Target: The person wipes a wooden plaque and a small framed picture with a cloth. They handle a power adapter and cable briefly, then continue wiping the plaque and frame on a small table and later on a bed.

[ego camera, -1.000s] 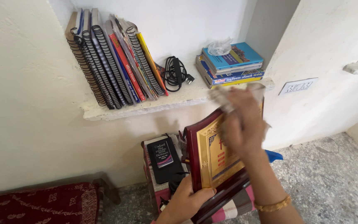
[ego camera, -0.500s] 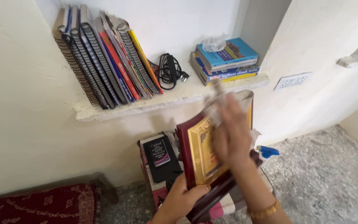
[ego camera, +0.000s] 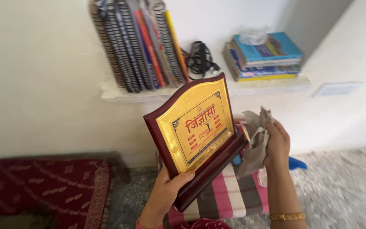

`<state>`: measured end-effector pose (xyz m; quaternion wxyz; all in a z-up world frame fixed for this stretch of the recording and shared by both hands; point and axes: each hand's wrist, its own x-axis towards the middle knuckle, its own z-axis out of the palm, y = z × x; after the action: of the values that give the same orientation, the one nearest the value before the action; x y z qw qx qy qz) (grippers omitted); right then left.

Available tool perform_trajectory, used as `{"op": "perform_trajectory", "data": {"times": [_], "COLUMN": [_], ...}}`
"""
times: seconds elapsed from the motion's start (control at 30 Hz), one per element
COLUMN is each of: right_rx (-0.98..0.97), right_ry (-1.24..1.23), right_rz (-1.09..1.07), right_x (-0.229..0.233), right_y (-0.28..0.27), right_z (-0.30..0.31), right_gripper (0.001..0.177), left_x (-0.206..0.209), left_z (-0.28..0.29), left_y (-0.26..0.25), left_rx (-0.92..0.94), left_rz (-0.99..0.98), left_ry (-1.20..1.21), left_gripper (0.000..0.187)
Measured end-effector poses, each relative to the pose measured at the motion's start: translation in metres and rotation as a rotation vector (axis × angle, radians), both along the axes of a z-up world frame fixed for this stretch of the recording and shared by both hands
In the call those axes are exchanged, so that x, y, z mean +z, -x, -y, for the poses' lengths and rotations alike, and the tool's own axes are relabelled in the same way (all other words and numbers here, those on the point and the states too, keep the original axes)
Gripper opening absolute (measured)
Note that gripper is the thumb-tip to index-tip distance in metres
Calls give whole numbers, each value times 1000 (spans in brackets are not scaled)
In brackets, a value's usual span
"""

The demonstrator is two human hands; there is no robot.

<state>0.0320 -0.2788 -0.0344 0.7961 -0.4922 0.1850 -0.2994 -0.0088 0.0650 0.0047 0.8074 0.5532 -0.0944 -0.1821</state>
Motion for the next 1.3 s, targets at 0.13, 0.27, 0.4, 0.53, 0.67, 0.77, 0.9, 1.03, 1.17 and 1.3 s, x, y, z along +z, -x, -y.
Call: {"op": "perform_trajectory", "data": {"times": [0.13, 0.27, 0.4, 0.53, 0.67, 0.77, 0.9, 1.03, 1.17, 1.3], "right_rx": [139, 442, 568, 625, 665, 780, 819, 782, 895, 1038], "right_ry": [-114, -399, -549, -638, -512, -478, -437, -399, -348, -286], "right_rz": [-73, 62, 168, 81, 35, 45, -90, -195, -132, -192], "right_x": [-4, 6, 25, 52, 66, 65, 61, 65, 70, 59], "right_y": [-28, -56, -71, -74, -77, -75, -61, -46, -29, -8], "right_z": [-24, -66, -126, -180, -229, -268, -315, -360, -417, -481], "right_gripper": [26, 26, 33, 32, 33, 29, 28, 31, 30, 38], "left_x": [5, 6, 5, 9, 17, 19, 15, 9, 8, 4], "left_z": [0, 0, 2, -3, -20, -37, -70, -115, -169, -217], "left_y": [5, 10, 22, 38, 50, 60, 63, 60, 55, 59], "left_rx": [130, 269, 473, 638, 766, 781, 787, 787, 861, 989], "left_rz": [-117, -97, -154, -114, -77, -101, 23, 38, -107, -1], "left_ry": [122, 195, 294, 276, 302, 308, 218, 205, 186, 281], "left_gripper": [53, 50, 48, 47, 48, 47, 43, 44, 43, 45]}}
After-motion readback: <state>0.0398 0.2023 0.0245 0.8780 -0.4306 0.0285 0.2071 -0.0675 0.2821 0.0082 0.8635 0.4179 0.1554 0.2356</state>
